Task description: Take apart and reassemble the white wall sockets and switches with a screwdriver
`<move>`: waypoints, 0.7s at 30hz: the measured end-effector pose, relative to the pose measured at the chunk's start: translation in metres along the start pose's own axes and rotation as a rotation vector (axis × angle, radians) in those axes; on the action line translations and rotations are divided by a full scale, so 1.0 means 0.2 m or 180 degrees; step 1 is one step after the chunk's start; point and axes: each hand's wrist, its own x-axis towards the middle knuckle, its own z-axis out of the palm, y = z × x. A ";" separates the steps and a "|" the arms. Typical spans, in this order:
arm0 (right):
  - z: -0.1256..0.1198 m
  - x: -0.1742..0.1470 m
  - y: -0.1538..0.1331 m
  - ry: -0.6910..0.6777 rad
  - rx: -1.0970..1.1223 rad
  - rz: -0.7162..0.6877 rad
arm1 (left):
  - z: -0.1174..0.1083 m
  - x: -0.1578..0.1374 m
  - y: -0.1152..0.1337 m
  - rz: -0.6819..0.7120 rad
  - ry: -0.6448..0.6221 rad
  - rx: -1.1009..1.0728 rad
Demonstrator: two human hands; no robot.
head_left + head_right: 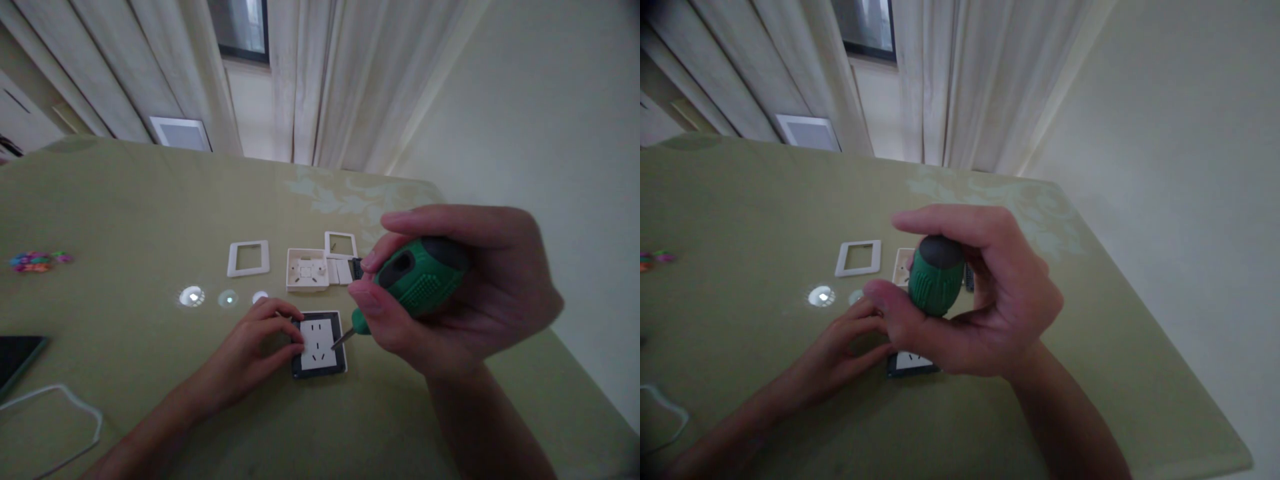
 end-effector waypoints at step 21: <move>0.01 -0.01 0.00 0.0178 -0.0020 0.0104 | -0.02 -0.02 0.04 0.0119 -0.0368 0.0949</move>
